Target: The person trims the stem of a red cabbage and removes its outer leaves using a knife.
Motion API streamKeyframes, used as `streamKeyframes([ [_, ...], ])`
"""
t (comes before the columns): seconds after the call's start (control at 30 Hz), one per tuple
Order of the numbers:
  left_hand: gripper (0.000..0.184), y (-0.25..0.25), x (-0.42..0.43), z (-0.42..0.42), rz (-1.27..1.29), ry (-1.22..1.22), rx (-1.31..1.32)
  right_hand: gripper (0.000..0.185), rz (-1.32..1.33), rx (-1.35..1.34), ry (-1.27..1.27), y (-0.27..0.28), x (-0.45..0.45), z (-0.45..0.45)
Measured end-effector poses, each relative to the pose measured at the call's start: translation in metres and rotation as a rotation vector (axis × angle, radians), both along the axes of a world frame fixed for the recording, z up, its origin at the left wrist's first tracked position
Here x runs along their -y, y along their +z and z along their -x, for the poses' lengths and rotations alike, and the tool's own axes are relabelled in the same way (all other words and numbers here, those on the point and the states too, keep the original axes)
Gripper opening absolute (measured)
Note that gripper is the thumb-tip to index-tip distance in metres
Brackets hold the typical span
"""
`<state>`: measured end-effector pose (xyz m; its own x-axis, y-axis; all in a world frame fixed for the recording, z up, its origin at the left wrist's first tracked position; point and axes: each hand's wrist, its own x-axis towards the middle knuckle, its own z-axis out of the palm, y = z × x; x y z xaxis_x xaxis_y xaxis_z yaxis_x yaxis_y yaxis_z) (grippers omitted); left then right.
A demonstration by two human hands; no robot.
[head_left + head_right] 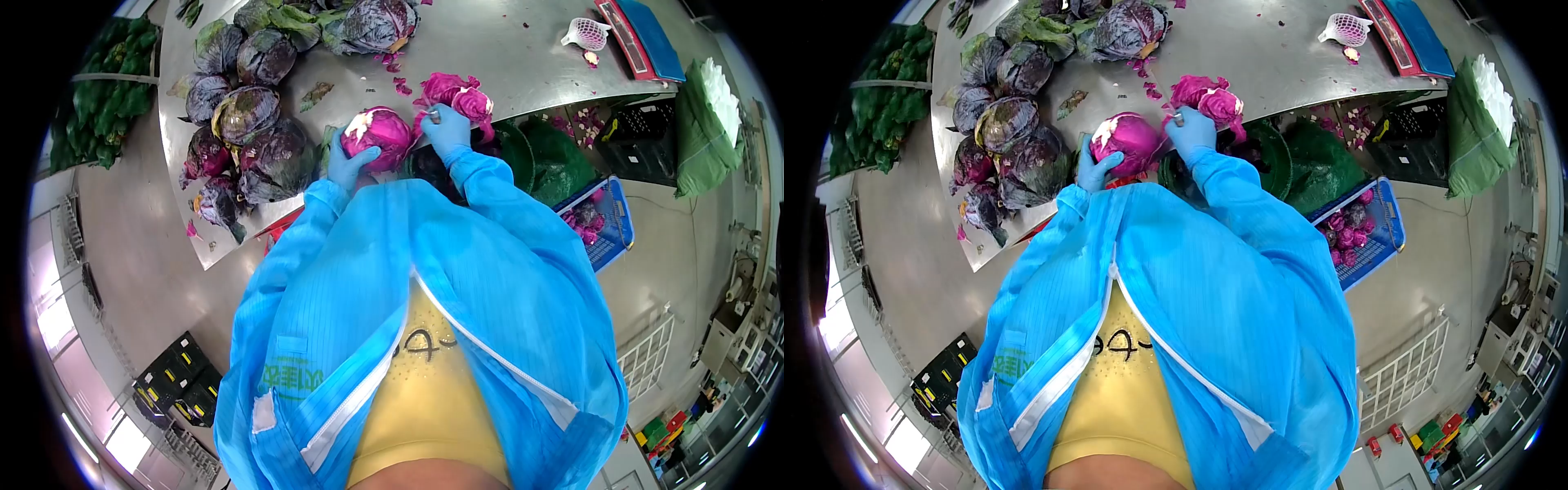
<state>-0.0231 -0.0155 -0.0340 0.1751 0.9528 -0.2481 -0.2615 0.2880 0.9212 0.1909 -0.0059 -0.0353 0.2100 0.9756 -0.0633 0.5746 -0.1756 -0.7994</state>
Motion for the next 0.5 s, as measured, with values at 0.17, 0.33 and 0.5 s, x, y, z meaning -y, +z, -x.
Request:
streamKeyframes([
  [0.17, 0.074, 0.011, 0.001, 0.008, 0.492, 0.001, 0.468, 0.024, 0.016, -0.026, -0.14, -0.005, 0.016, -0.022],
  [0.33, 0.073, 0.027, 0.001, -0.001, 0.519, -0.161, 0.638, 0.026, 0.027, 0.085, -0.249, 0.003, 0.021, -0.029],
  [0.5, 0.079, 0.025, 0.001, -0.008, 0.521, -0.159, 0.574, 0.045, -0.268, -0.141, -0.101, 0.027, 0.026, -0.009],
])
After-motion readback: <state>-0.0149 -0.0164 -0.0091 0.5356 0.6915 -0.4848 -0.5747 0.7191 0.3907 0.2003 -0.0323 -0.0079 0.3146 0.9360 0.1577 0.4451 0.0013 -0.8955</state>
